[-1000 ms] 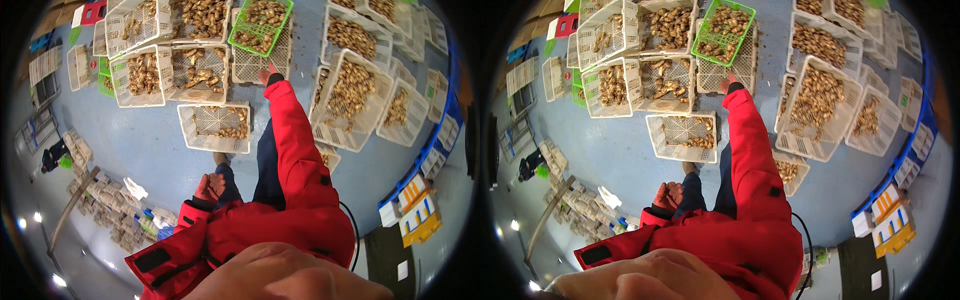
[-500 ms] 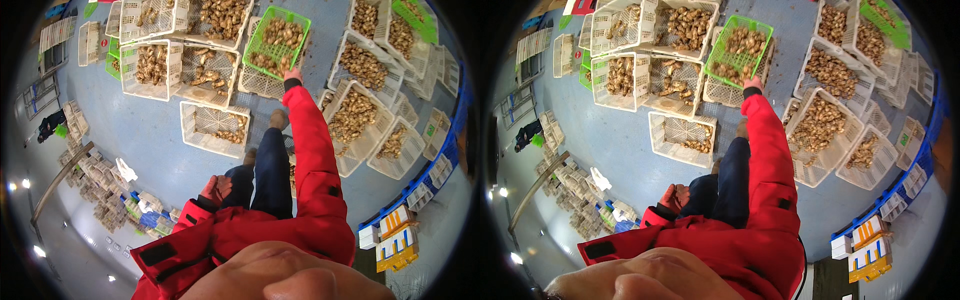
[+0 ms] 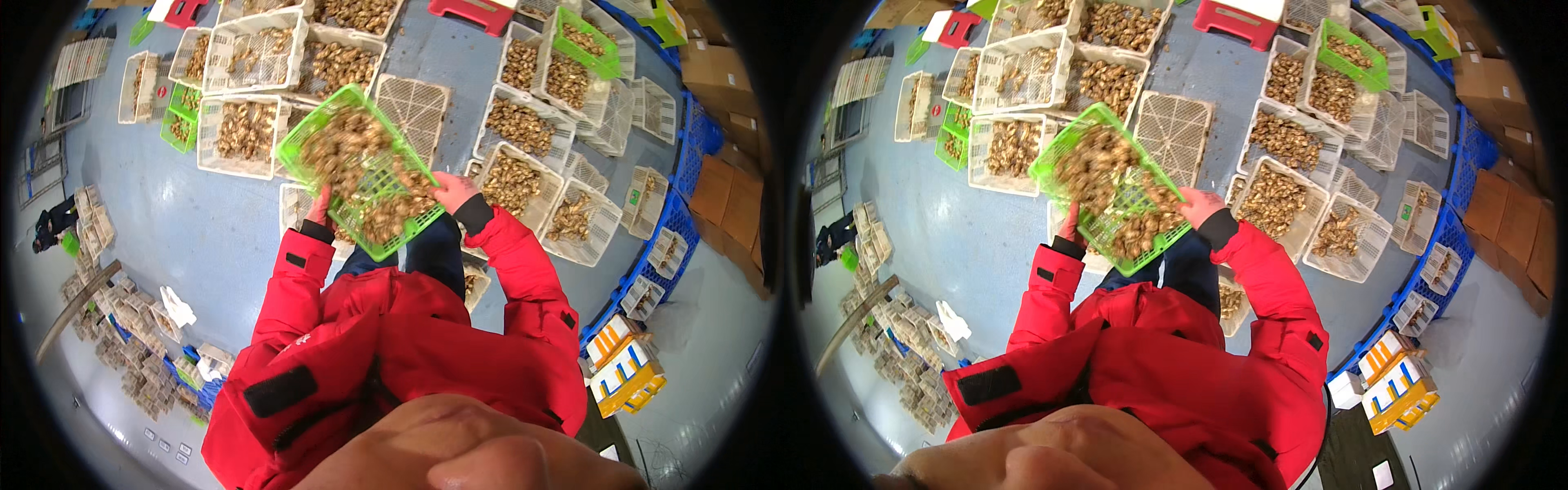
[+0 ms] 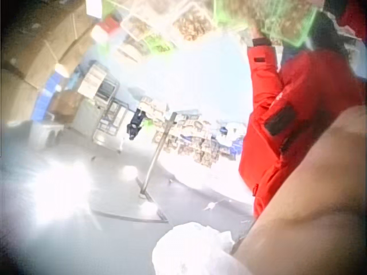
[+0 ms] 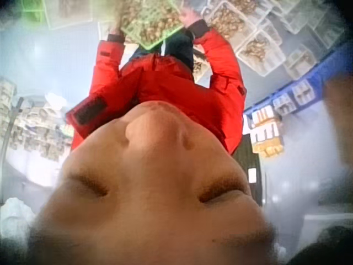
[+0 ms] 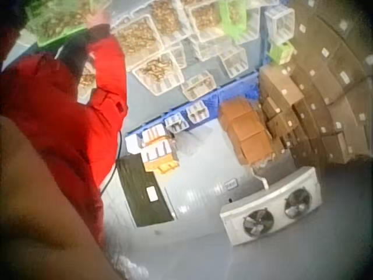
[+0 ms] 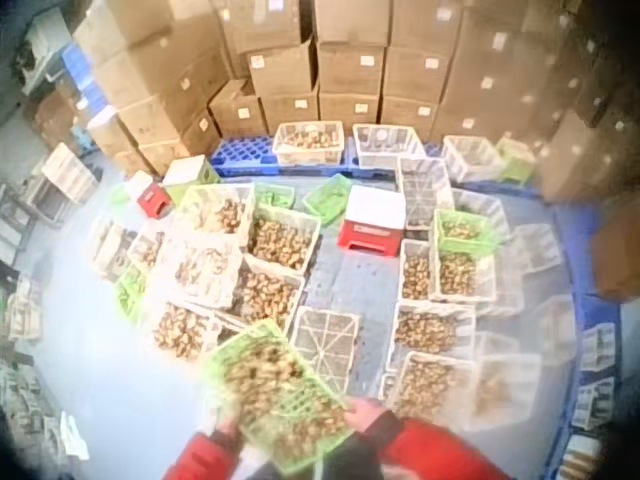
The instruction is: The person sorts small agricultural products by hand from one crate into a green plastic basket and then weighs them on a digital scale before moving more items among crates.
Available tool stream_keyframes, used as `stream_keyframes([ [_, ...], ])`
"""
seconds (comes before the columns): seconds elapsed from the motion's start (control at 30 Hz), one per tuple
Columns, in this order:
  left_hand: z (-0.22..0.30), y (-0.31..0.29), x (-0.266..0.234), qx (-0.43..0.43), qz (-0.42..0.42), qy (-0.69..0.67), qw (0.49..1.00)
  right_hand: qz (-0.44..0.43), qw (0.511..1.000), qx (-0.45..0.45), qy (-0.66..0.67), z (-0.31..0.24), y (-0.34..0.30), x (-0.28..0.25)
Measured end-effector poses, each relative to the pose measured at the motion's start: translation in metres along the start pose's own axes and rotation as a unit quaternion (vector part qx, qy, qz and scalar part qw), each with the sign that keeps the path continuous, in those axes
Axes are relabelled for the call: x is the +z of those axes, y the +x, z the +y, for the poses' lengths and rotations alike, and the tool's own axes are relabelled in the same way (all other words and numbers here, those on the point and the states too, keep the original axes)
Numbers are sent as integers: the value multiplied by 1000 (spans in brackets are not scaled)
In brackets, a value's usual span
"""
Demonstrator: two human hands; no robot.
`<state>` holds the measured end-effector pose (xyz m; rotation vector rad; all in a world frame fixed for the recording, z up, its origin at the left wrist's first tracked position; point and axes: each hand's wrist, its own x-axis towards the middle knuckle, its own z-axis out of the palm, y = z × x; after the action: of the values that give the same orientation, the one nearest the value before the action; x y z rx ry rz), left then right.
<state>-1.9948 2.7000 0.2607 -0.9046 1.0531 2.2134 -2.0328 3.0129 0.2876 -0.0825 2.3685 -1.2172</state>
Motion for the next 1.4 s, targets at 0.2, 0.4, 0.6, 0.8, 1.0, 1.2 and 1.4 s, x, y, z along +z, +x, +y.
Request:
stream_keyframes([
  [0.2,34,11,72,49,55,-122,990,-4,997,3,71,-33,37,-68],
  [0.4,78,55,134,123,60,-205,969,25,939,59,337,34,90,-148],
  [0.6,132,67,168,177,185,-237,937,62,898,101,423,76,113,-238],
  [0.8,193,70,234,200,172,-268,926,78,895,64,435,49,159,-310],
  [1.0,232,120,243,186,161,-261,933,63,871,46,485,24,203,-341],
  [1.2,257,215,296,95,214,-327,915,88,855,90,503,20,248,-376],
  [1.4,297,301,331,74,110,-349,928,61,898,85,427,-28,397,-402],
])
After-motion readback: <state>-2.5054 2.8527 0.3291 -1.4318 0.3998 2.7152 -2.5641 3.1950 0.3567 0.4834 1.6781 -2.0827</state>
